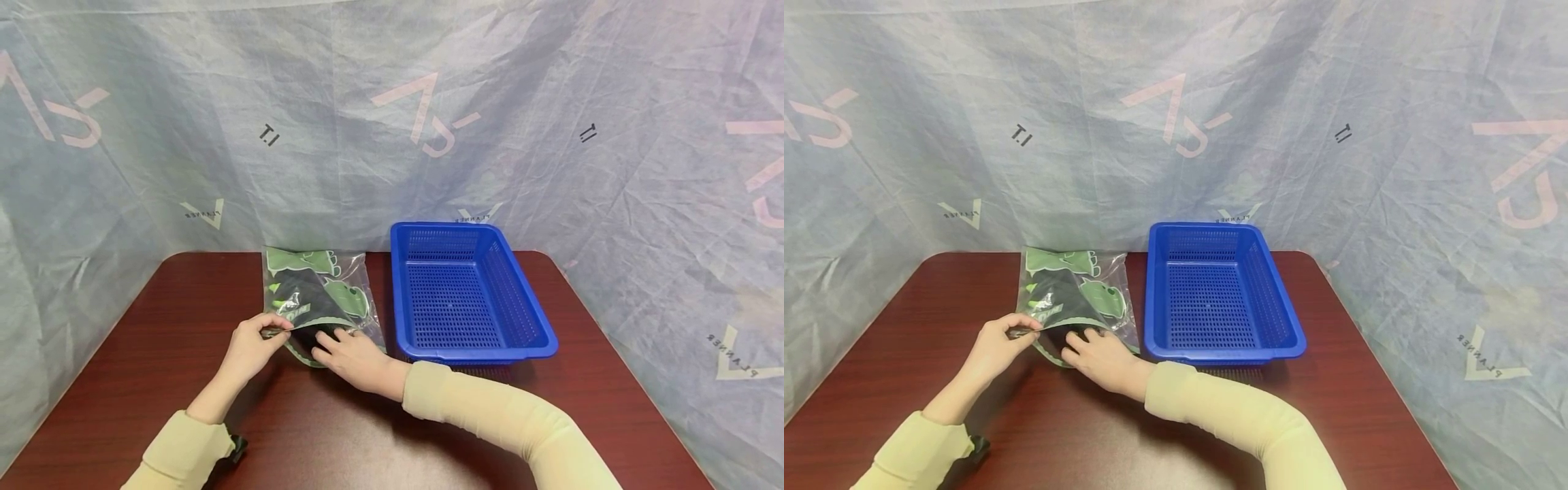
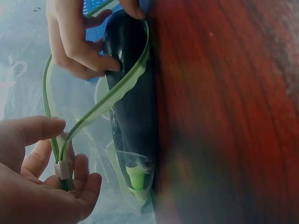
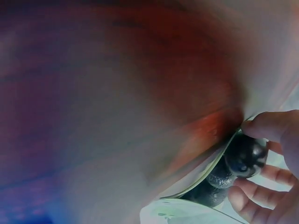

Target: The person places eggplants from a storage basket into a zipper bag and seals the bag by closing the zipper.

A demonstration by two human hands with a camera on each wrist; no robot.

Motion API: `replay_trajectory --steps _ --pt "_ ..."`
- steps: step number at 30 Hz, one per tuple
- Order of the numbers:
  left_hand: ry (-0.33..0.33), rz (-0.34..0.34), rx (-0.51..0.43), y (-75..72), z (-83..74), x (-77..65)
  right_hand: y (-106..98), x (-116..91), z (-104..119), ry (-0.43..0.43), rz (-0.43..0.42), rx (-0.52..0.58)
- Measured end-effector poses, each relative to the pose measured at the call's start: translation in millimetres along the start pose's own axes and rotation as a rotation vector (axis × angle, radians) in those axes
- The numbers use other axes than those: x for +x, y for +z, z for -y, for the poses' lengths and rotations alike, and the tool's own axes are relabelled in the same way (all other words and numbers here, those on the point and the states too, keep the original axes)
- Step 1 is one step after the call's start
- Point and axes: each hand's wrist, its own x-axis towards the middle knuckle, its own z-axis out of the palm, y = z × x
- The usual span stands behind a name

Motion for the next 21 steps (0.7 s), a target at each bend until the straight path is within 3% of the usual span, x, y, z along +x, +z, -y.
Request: replay_trajectory --steps 6,10,14,21 --pt "-0.011 0.004 0.001 -0.1 1.0 0.5 -4 -10 -5 0.002 0.007 0.046" --pt "-0.007 -0.001 0.003 0.1 1.2 0.3 0 -14 -6 0.003 -0.045 0.046" --pt "-0.004 -0.003 0.006 0.1 0.8 0.1 3 -13 -5 0.003 -0.085 0.035" --pt "-0.005 0.009 0.000 -0.4 0.3 -0.3 2 -6 -4 0.018 -0.076 0.022"
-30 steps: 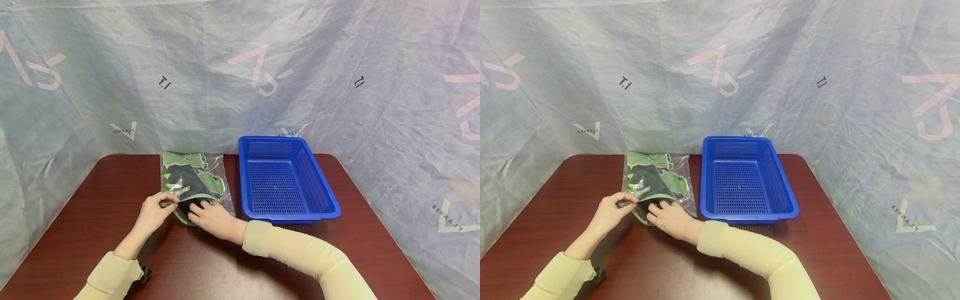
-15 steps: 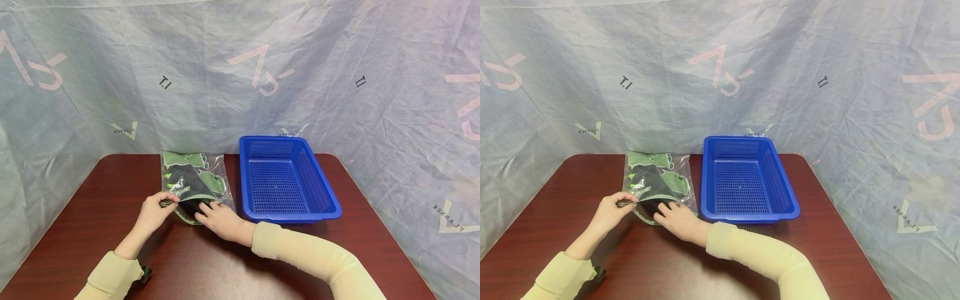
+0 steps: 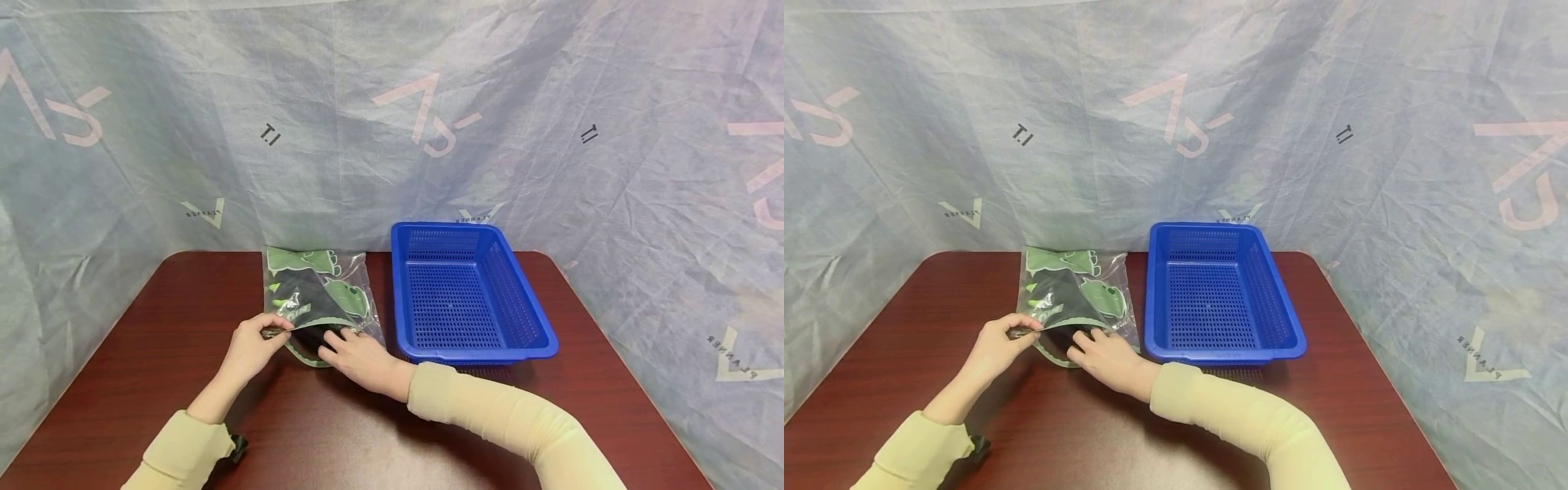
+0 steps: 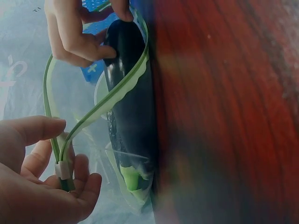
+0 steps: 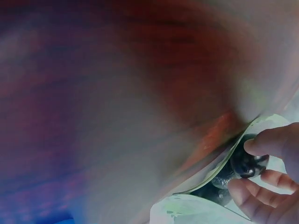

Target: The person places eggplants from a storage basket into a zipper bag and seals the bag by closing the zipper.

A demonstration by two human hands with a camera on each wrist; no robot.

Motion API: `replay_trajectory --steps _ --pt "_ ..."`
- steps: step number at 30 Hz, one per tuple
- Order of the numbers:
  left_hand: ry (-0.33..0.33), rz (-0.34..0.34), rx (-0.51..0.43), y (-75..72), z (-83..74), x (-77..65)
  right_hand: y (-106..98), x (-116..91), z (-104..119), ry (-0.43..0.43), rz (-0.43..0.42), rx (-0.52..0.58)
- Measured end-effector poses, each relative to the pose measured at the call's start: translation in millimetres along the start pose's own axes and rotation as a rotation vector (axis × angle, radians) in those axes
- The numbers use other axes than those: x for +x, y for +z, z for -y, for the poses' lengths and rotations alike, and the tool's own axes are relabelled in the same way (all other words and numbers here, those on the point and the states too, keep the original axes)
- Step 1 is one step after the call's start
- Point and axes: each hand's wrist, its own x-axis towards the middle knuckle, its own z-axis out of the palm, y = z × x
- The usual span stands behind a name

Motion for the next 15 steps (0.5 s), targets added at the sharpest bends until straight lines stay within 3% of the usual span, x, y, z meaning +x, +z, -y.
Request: replay_trajectory --steps 15 --pt "0.001 0.002 -0.001 0.0 1.3 -0.3 11 15 4 0.047 -0.044 -0.038"
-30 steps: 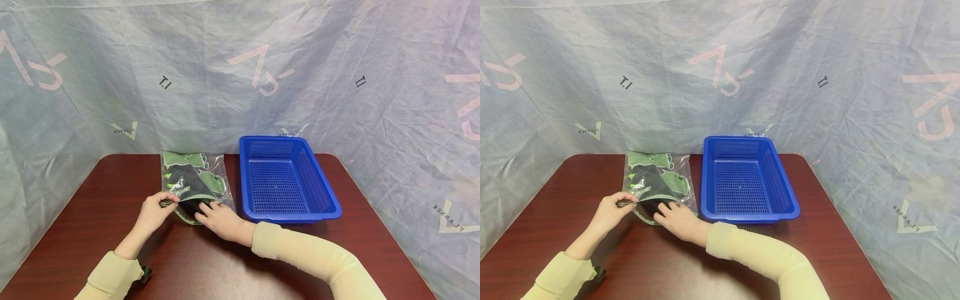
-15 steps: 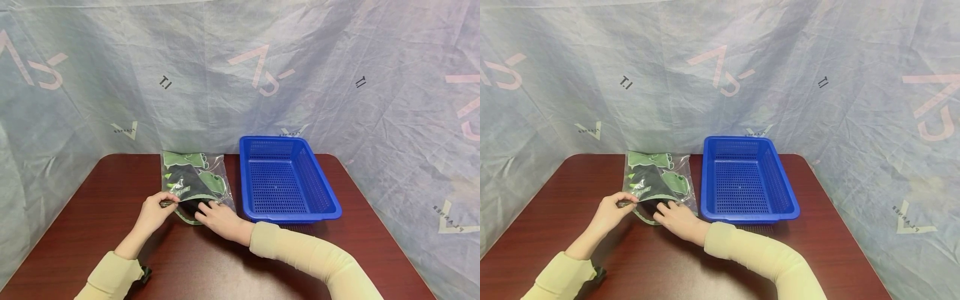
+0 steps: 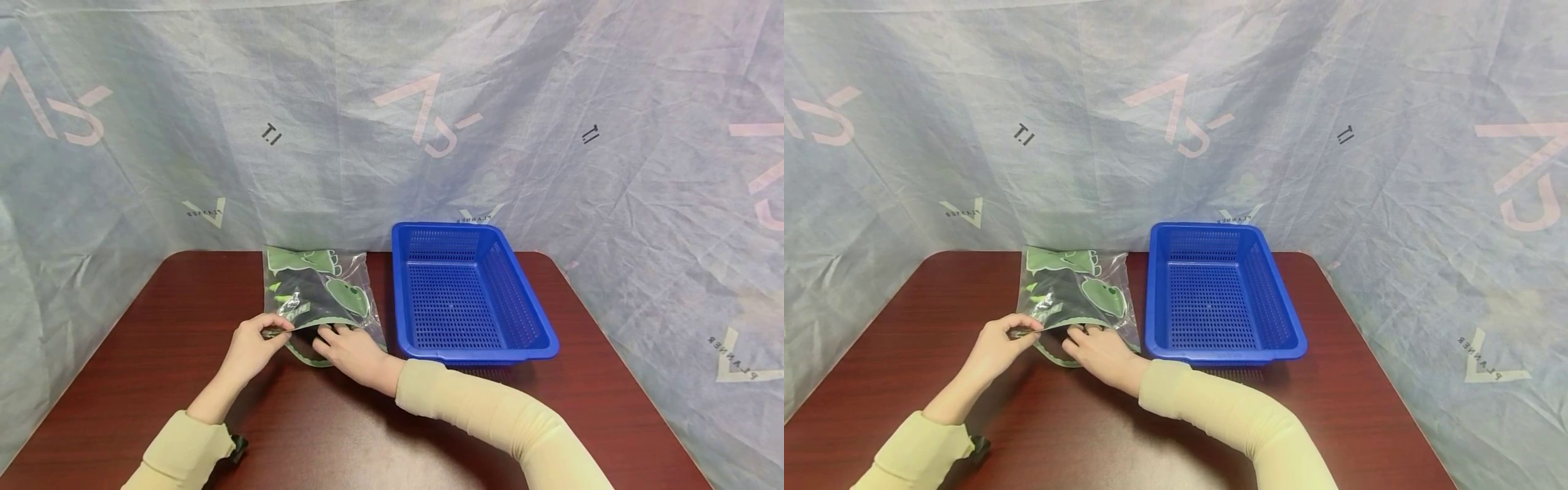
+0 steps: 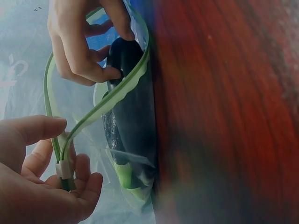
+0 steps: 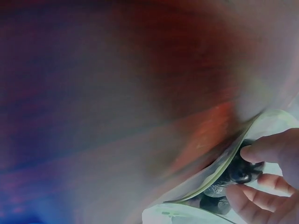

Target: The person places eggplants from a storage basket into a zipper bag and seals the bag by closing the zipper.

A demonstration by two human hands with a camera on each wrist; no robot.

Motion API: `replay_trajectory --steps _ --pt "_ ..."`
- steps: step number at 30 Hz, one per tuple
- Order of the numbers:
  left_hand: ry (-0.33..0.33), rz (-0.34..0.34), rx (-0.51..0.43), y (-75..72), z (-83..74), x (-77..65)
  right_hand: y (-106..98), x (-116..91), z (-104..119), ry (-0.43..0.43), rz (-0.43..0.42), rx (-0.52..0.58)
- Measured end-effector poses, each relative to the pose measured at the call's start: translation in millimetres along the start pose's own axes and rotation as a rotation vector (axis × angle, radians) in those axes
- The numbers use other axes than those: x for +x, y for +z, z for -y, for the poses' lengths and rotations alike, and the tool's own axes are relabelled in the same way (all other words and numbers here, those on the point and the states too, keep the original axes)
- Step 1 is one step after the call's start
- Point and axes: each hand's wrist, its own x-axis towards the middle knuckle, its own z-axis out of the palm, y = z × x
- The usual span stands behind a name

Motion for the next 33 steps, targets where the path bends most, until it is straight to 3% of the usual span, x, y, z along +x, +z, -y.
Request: replay_trajectory --steps 8,17,25,33 --pt "0.007 -0.011 0.007 -3.0 0.9 -1.3 -9 -2 3 -0.034 0.011 -0.056" --pt "0.006 0.005 -0.011 -10.5 -0.5 -4.4 -39 -2 8 -0.099 0.004 0.055" --pt "0.024 -0.010 0.012 -20.7 0.8 -6.5 -54 20 8 -0.041 -0.074 0.160" --pt "-0.001 -0.045 0.009 -27.3 1.0 -13.2 -48 42 17 0.013 -0.173 0.180"
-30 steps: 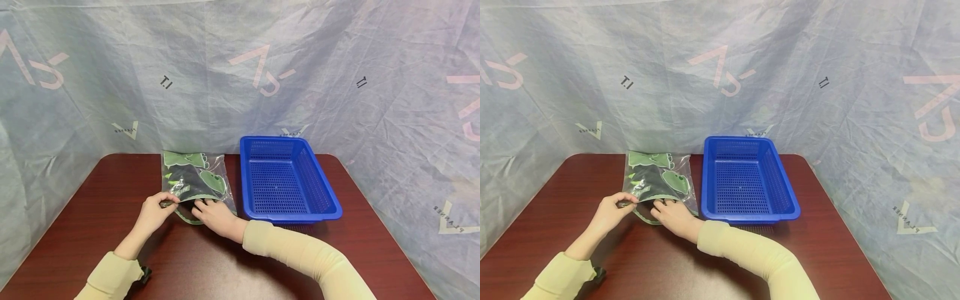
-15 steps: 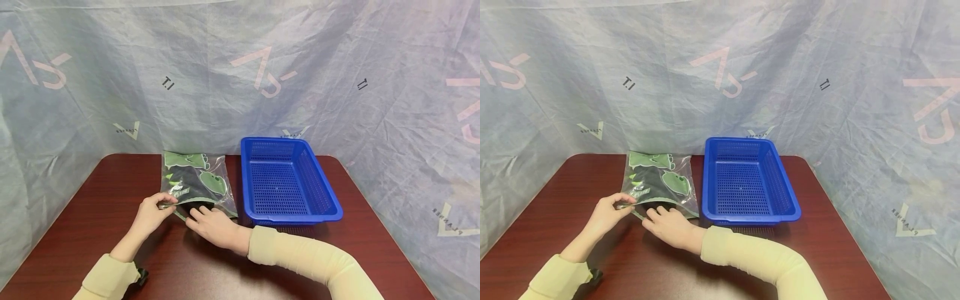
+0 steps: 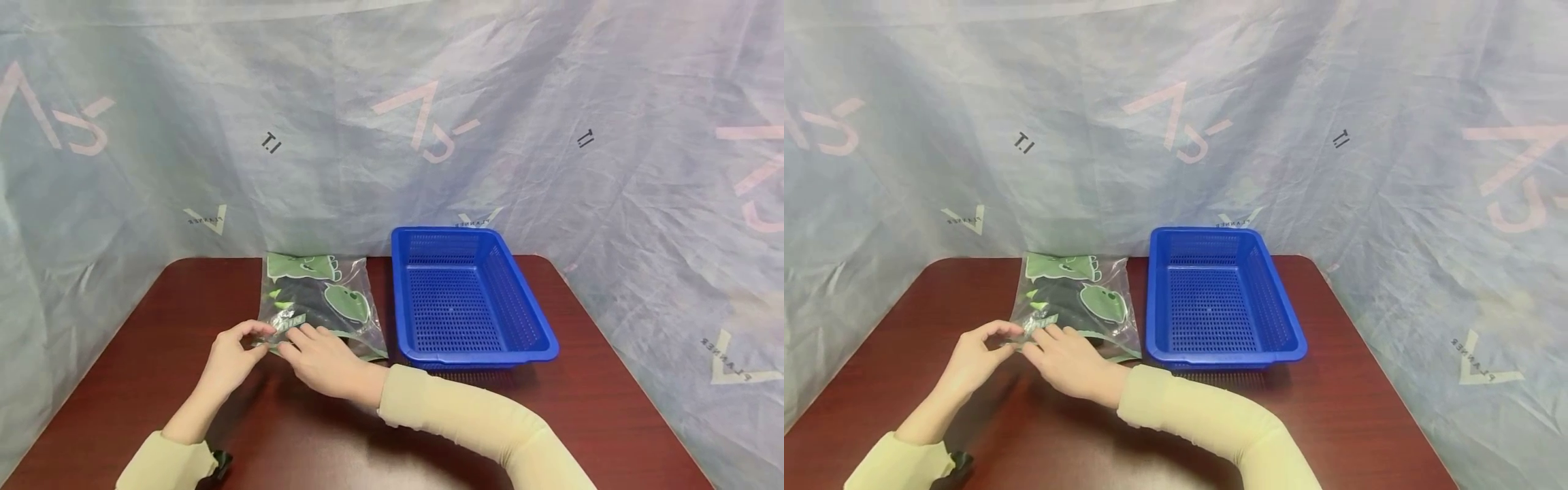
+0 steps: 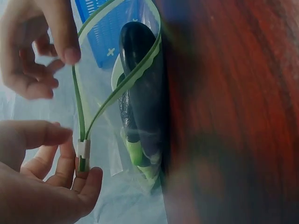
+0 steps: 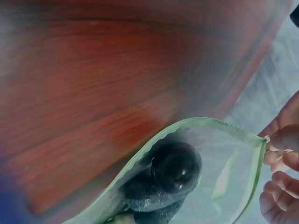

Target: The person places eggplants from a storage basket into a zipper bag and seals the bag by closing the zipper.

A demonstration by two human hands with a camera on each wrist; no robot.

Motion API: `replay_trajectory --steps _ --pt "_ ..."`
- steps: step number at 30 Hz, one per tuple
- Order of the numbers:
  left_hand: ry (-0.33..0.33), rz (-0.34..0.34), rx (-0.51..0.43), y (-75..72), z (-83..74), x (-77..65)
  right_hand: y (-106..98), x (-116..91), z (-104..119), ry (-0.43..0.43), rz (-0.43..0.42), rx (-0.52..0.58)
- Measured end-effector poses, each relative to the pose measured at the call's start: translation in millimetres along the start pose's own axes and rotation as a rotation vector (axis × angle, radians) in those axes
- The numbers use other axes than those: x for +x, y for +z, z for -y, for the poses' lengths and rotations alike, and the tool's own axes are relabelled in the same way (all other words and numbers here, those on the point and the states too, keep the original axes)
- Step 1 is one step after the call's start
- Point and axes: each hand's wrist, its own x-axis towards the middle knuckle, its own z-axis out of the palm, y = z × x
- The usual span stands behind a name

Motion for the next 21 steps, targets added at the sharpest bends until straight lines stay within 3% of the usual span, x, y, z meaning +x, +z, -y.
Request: replay_trajectory --steps 4,12,21 --pt "-0.047 -0.020 -0.027 1.9 2.0 -4.6 9 5 7 0.004 0.037 -0.047" --pt "-0.139 -0.056 -0.226 3.3 3.1 -4.7 16 22 15 0.008 0.079 -0.131" --pt "-0.191 -0.048 -0.243 -0.5 1.2 -1.3 27 40 18 0.072 0.058 -0.145"
